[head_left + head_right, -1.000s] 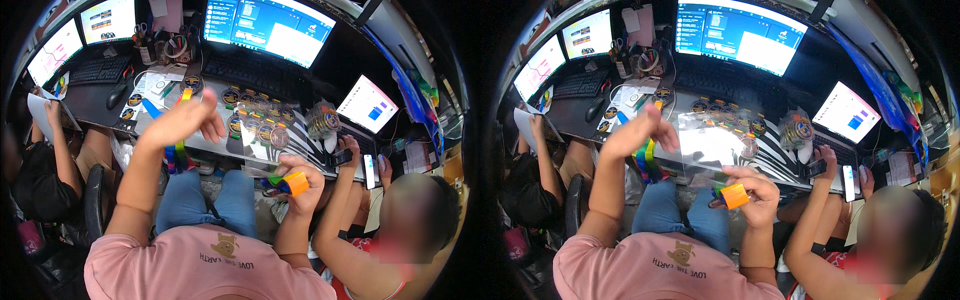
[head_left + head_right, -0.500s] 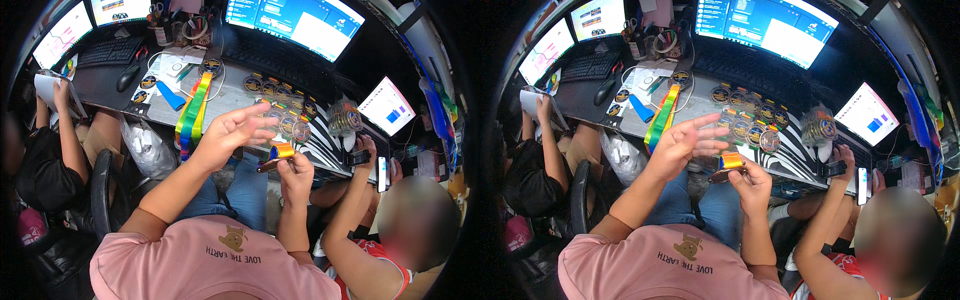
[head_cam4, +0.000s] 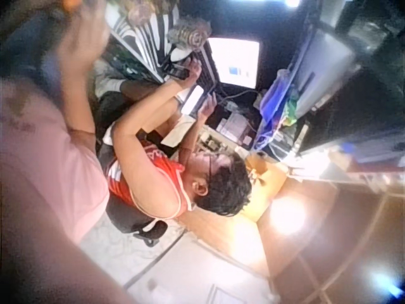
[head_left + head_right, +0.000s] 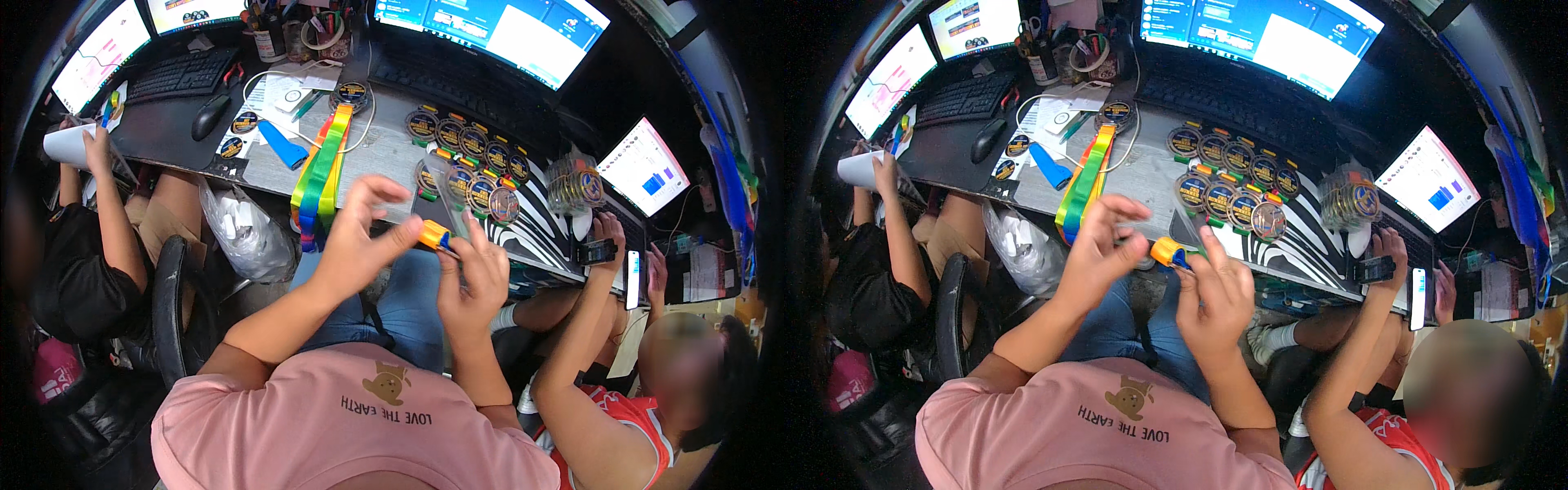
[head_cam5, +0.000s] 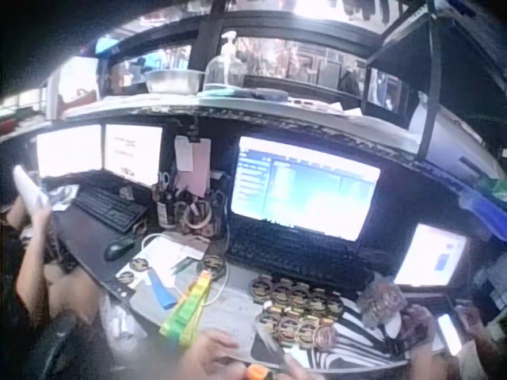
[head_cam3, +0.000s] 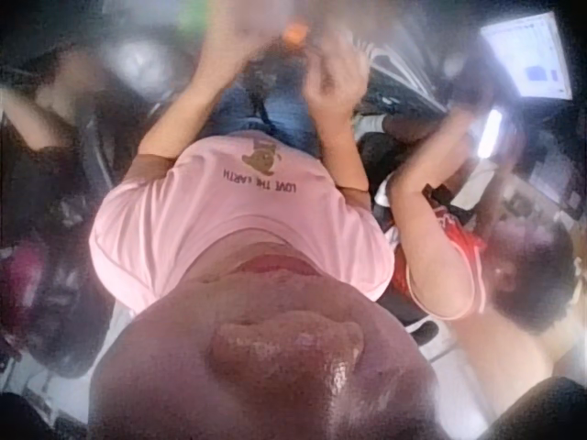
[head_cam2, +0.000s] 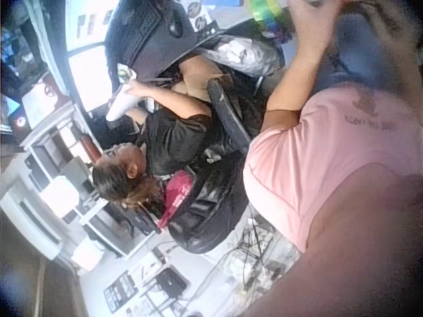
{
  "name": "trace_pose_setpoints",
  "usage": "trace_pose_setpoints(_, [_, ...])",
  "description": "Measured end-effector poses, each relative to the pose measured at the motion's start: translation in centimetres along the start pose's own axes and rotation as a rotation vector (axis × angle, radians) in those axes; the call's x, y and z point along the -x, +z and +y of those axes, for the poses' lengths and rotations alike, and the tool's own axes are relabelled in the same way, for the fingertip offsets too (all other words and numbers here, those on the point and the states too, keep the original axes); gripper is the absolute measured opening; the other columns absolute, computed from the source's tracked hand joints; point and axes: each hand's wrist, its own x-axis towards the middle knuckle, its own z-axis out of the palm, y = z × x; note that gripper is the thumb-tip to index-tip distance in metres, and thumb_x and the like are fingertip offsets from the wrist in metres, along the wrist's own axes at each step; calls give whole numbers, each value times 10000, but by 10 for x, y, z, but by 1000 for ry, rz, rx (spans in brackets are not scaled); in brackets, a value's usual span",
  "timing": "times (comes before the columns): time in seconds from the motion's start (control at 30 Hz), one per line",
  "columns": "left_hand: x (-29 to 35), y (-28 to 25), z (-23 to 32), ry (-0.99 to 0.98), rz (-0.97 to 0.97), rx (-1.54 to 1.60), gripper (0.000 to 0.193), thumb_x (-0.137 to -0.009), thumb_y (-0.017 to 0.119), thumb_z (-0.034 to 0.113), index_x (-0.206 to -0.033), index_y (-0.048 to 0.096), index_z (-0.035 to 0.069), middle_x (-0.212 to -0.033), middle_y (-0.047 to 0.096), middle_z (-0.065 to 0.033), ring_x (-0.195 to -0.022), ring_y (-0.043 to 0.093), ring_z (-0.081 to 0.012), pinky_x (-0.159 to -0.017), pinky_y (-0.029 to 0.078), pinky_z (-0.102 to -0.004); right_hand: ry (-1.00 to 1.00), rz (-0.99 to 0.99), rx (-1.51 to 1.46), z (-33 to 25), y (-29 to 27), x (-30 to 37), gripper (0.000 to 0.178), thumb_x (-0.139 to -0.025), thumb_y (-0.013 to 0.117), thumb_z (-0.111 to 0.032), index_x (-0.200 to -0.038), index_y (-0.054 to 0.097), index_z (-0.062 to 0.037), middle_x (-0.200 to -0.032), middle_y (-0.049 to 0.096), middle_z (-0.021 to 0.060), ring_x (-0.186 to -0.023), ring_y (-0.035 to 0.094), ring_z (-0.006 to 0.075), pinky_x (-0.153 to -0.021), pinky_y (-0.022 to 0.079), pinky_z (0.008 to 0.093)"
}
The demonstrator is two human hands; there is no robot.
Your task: The person assembles medals by attaching circular metal medallions to colorful ribbons. They repeatedly pick up a medallion and a ribbon, thread the ribbon through the medallion, and place the assembled medal on the desk. The person also handles small plastic bags and places some medals inside them.
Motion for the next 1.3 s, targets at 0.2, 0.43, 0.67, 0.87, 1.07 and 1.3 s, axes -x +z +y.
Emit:
trace_pose_setpoints(0.2, [-1, 3, 15, -236, -180, -212, 436, -939, 605, 254, -1277, 541, -13, -1241, 601, -114, -1058, 572, -155, -926, 446, -290, -212, -189, 90, -7, 26, 17, 223, -734, 669, -100, -953, 667, -57, -1268, 587, 79, -969, 564, 279, -824, 435, 384])
trace_pose_setpoints(0.43, [-20, -25, 1, -489, -223, 175, 358, -970, 558, 258, -1243, 600, 29, -1101, 660, -81, -961, 617, -112, -845, 510, -264, -52, -344, -191, -21, 4, 7, 163, -698, 738, -132, -845, 686, -83, -1237, 585, 93, -1075, 503, 304, -929, 364, 420])
trace_pose_setpoints(0.67, [-17, -19, -3, -471, -117, 234, 498, -834, 715, 68, -1292, 526, 7, -854, 702, -86, -715, 646, -96, -694, 538, -226, 629, 91, -921, 6, -13, -19, 219, -834, 725, -55, -1006, 648, 58, -919, 618, 32, -873, 553, 111, -794, 439, 239])
trace_pose_setpoints(0.87, [-22, -24, 7, -388, -67, 4, 319, -767, 777, 55, -1045, 633, -8, -798, 693, -61, -700, 624, -67, -657, 503, -208, 371, 250, -872, 27, -45, -35, 286, -839, 700, -33, -1101, 630, 58, -1061, 667, 116, -968, 609, 170, -917, 448, 311])
trace_pose_setpoints(1.07, [-19, -16, 8, -263, -120, -114, 283, -765, 789, 67, -1012, 664, 3, -783, 693, -20, -651, 577, -24, -595, 453, -177, 371, 230, -912, 10, -10, -45, 260, -807, 733, -20, -1047, 654, 42, -987, 646, 72, -944, 585, 153, -888, 436, 278])
trace_pose_setpoints(1.3, [-11, -11, 21, -231, -132, -158, 283, -769, 770, 22, -1029, 662, -16, -780, 689, -23, -683, 600, -35, -618, 466, -175, 253, 278, -739, 14, 18, -43, 258, -741, 780, -19, -979, 688, 20, -871, 630, 47, -833, 502, 155, -792, 396, 270])
